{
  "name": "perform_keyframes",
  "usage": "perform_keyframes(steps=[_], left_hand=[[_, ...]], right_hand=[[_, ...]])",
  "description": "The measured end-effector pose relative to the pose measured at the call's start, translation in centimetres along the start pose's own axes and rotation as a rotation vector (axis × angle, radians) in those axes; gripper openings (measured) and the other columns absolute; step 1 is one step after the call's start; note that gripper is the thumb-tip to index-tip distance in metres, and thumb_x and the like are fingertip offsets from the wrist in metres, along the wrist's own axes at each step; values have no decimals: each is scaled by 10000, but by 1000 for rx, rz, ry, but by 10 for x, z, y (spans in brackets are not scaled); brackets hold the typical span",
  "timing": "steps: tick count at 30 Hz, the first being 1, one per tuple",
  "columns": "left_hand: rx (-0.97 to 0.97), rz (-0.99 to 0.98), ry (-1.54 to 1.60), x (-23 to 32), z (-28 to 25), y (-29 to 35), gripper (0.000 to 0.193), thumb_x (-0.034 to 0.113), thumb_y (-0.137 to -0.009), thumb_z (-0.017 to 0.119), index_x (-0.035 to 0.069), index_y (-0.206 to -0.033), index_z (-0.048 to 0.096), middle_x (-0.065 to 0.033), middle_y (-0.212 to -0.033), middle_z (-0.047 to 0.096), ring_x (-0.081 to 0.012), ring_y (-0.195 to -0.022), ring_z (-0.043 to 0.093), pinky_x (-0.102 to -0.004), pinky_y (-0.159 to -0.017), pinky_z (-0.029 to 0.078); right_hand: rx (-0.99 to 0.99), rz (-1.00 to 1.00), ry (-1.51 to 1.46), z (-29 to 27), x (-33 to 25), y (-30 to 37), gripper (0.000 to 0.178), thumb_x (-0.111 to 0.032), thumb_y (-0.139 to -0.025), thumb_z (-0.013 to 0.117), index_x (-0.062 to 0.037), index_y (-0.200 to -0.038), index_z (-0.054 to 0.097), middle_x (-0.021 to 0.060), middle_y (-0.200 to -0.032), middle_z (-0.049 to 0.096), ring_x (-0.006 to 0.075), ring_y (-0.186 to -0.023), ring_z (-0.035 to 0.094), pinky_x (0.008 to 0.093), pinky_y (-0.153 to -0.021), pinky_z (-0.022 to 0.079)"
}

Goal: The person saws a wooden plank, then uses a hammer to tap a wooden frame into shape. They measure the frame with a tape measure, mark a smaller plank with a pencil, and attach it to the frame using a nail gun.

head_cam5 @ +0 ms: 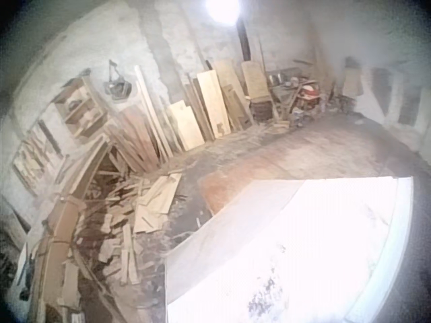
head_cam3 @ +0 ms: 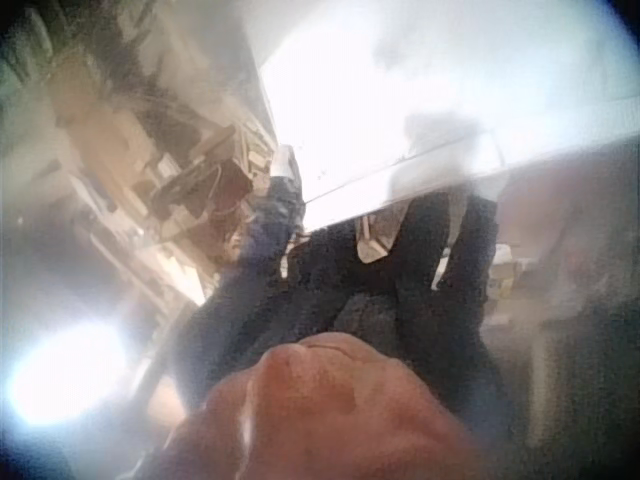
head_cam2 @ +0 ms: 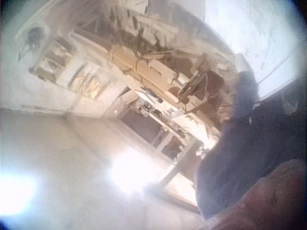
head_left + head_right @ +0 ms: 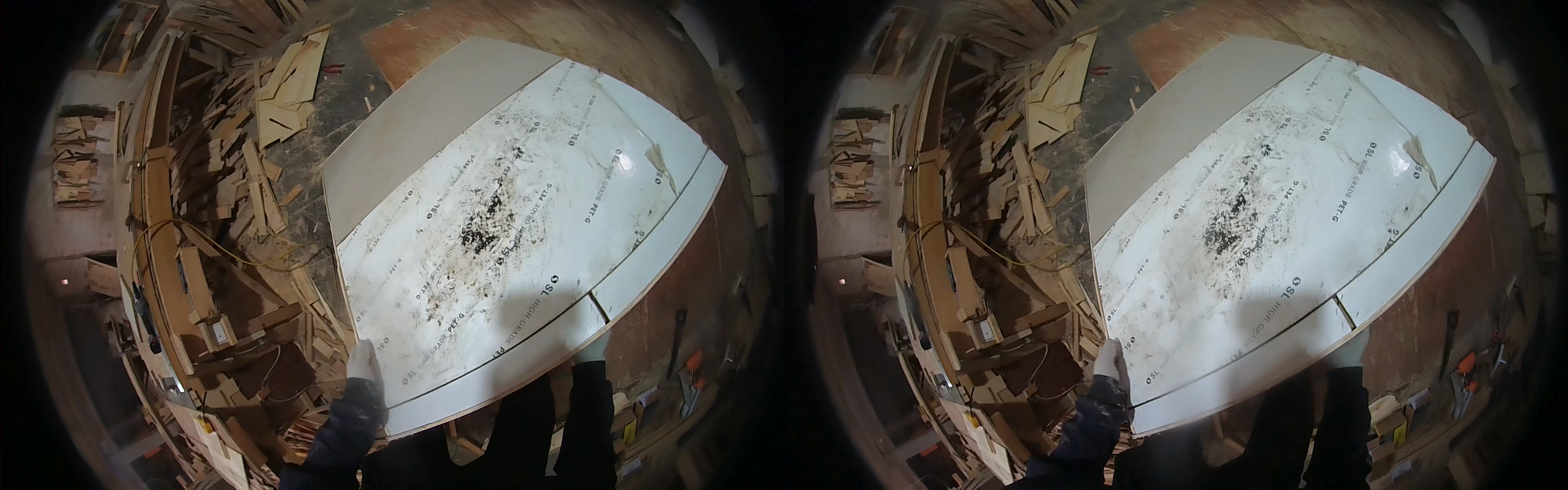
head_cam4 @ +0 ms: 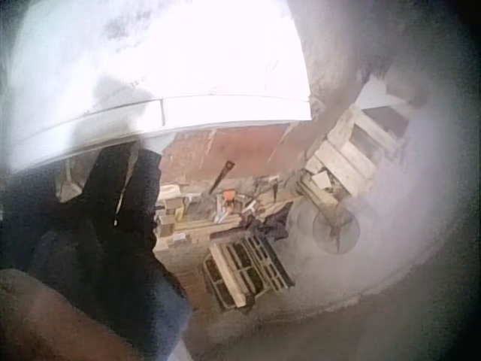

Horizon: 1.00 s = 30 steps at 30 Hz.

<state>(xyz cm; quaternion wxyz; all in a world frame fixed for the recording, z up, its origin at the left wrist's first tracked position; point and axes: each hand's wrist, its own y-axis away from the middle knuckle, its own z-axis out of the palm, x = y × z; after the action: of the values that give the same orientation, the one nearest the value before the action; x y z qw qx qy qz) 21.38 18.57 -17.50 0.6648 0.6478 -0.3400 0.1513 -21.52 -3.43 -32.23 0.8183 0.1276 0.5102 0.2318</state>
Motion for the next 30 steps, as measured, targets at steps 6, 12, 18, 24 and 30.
perform_keyframes(steps=[6, 12, 18, 24, 30], left_hand=[[138, 305, -316, -4, 14, -1, 341, 323, -978, 556, -12, -1042, 554, -41, -886, 558, -143, -783, 519, -283, -712, 446], [79, 221, -183, 14, 7, 0, 219, 281, -996, 546, 92, -887, 532, 68, -725, 471, -34, -534, 370, -214, -471, 292], [50, 230, -282, 2, -1, -5, 362, 324, -977, 595, -36, -940, 616, -60, -905, 611, -115, -815, 569, -259, -739, 482], [195, 254, -343, -69, 0, -16, 294, 309, -971, 551, 20, -920, 566, -15, -748, 555, -106, -609, 477, -270, -561, 393], [294, 298, -378, -165, 45, -19, 417, 344, -997, 526, -39, -1161, 553, -100, -994, 603, -177, -890, 558, -333, -793, 479]], right_hand=[[-104, -16, 6, 19, -6, 5, 555, -402, -1056, 277, -21, -1438, 409, 147, -1450, 471, 292, -1295, 483, 422, -1078, 405], [227, -46, 78, 18, -8, 21, 352, -202, -1045, 400, -8, -1330, 473, 116, -1221, 587, 241, -1063, 600, 375, -897, 514], [159, -33, 25, 0, -15, 9, 403, -245, -1061, 403, -11, -1387, 425, 127, -1337, 517, 247, -1176, 528, 373, -1008, 456], [181, 170, -530, 10, -50, -30, 552, -423, -1041, 374, -50, -1448, 383, 142, -1411, 461, 288, -1267, 472, 409, -1060, 432], [72, 122, -341, -70, -34, -121, 603, -473, -1043, 355, -63, -1486, 340, 148, -1446, 440, 303, -1252, 495, 402, -1038, 460]])
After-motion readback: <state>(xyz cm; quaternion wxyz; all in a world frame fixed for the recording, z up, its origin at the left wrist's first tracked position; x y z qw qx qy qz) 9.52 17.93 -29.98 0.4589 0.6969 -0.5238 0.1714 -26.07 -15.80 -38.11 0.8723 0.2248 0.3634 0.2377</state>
